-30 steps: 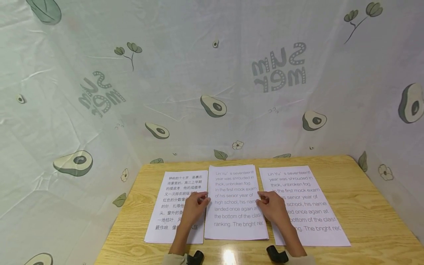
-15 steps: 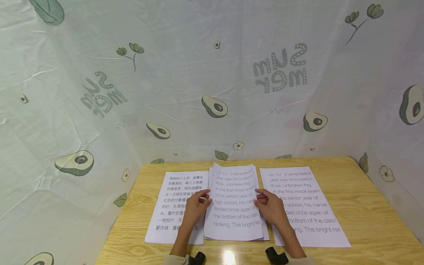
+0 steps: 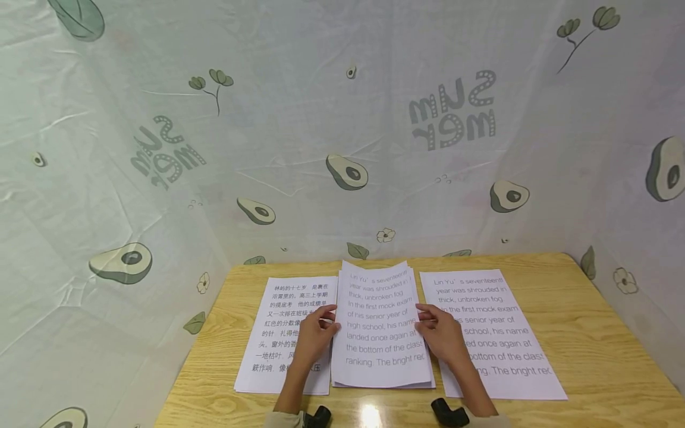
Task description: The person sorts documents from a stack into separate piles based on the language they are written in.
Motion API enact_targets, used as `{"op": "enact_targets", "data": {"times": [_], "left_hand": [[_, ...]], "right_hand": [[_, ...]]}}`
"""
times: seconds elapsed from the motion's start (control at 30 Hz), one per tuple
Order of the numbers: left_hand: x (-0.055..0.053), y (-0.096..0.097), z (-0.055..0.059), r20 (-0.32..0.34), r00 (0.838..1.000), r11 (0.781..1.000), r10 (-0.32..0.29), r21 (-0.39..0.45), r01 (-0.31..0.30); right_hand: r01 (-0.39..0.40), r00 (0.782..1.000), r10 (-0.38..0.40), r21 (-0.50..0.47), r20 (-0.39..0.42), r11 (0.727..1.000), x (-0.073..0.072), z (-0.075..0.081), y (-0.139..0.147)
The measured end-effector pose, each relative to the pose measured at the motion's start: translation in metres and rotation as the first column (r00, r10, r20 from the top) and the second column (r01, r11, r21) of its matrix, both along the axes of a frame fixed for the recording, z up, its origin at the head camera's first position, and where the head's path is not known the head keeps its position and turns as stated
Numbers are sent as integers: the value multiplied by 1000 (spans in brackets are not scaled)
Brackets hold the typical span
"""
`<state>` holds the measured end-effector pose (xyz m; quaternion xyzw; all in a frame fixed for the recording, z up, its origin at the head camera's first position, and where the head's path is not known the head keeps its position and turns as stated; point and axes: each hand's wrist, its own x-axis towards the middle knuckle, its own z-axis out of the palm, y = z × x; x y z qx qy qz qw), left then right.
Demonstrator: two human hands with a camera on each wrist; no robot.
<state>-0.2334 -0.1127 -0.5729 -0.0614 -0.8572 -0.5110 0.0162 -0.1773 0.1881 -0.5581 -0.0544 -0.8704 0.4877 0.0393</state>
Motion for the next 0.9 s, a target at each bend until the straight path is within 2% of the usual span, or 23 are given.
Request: {"op": "enact_targets", "data": {"times": [0.4, 0.57, 0.9], "left_hand": [[-3, -5, 1, 44, 999, 993, 0, 121, -6], [-2, -5, 1, 59, 998, 990, 3, 143, -11], [1, 5, -4, 57, 998, 976, 18, 216, -30]], "right_hand": [[-3, 999, 9, -128, 45, 992, -1, -2, 10], [-6, 998, 17, -183, 61, 983, -1, -2, 12], [-5, 997, 18, -181, 72, 984, 3, -2, 21]]}}
